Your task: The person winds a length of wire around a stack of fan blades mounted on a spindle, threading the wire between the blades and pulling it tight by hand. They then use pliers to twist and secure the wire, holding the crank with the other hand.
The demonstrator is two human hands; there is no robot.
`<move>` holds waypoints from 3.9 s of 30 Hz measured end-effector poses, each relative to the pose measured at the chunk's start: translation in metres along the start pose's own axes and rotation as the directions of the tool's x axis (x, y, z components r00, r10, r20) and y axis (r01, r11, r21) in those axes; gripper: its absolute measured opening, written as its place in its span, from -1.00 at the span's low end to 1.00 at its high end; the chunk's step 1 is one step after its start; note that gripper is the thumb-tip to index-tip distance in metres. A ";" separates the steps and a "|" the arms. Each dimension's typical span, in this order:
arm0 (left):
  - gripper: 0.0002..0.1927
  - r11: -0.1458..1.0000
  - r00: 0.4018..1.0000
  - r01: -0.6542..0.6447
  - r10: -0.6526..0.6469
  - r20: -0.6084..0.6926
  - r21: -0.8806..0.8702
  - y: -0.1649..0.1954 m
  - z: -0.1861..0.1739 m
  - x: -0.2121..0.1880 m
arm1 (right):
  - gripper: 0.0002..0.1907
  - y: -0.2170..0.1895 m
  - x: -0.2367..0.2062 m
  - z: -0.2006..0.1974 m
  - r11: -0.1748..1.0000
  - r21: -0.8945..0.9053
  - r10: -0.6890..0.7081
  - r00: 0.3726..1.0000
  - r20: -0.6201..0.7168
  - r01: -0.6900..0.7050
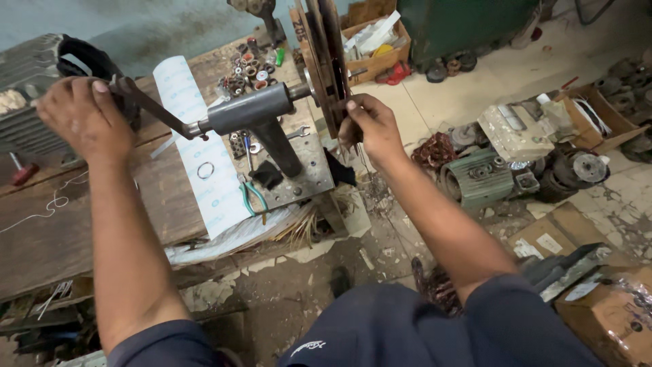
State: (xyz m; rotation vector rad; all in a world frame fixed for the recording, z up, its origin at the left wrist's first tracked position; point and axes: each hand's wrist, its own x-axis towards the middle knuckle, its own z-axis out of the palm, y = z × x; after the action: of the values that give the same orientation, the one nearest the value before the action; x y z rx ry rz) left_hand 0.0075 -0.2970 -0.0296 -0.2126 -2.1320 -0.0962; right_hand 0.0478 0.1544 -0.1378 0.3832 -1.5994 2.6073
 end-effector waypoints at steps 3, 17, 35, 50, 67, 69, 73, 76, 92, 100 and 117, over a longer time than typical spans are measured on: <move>-0.69 1.000 1.000 0.016 -0.016 -0.002 -0.011 0.001 -0.001 0.001 | -0.80 -0.006 0.003 0.008 0.997 0.008 0.078 0.993 -0.087 -0.078; -0.63 0.999 0.999 0.028 -0.028 -0.034 0.020 0.005 0.002 -0.001 | -0.87 -0.001 -0.022 0.005 0.979 -0.197 -0.074 0.992 -0.104 0.052; -0.64 0.997 0.995 -0.070 0.072 -0.069 0.034 -0.003 0.002 -0.006 | -0.88 0.045 -0.077 -0.018 0.919 -0.394 -0.040 0.992 -0.119 -0.010; -0.65 0.990 0.954 -0.142 0.143 -0.262 0.025 -0.017 0.017 -0.028 | -0.87 0.096 -0.131 -0.063 0.878 -0.452 0.036 0.962 -0.271 -0.161; -0.71 0.161 0.669 0.665 0.305 0.678 -0.729 0.303 0.057 -0.095 | -0.85 0.092 -0.148 -0.035 0.797 -0.575 -0.036 0.938 -0.345 -0.181; -0.75 0.016 0.711 0.666 0.290 0.641 -0.746 0.312 0.066 -0.102 | -0.86 0.076 -0.148 -0.022 0.788 -0.564 -0.021 0.906 -0.423 -0.245; -0.78 -0.104 0.769 0.622 0.271 0.579 -0.776 0.319 0.085 -0.132 | -0.72 0.020 -0.142 0.030 -0.038 -0.981 -0.499 0.847 0.184 0.190; -0.80 -0.110 0.764 0.633 0.248 0.596 -0.766 0.326 0.098 -0.155 | -0.69 -0.003 -0.113 0.087 -0.021 -0.902 -0.242 0.873 0.424 0.432; -0.72 -0.303 0.742 0.671 0.291 0.605 -0.677 0.360 0.138 -0.205 | -0.82 0.229 0.047 0.165 -0.085 -0.844 0.423 0.786 0.451 0.529; -0.71 -0.318 0.675 0.728 0.180 0.716 -0.607 0.373 0.117 -0.202 | -0.61 0.172 0.037 0.165 0.082 -0.945 0.599 0.742 0.300 0.316; -0.76 -0.323 0.759 0.616 -0.005 0.652 -0.719 0.402 0.121 -0.213 | -0.23 0.059 -0.039 0.156 0.380 -0.492 0.011 0.528 0.849 0.784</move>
State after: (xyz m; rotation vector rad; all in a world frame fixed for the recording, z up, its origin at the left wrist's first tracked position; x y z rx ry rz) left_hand 0.0955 0.0916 -0.2801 -0.5371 -1.7727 -2.5160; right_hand 0.1032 -0.0078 -0.1306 1.6505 -2.2738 0.8906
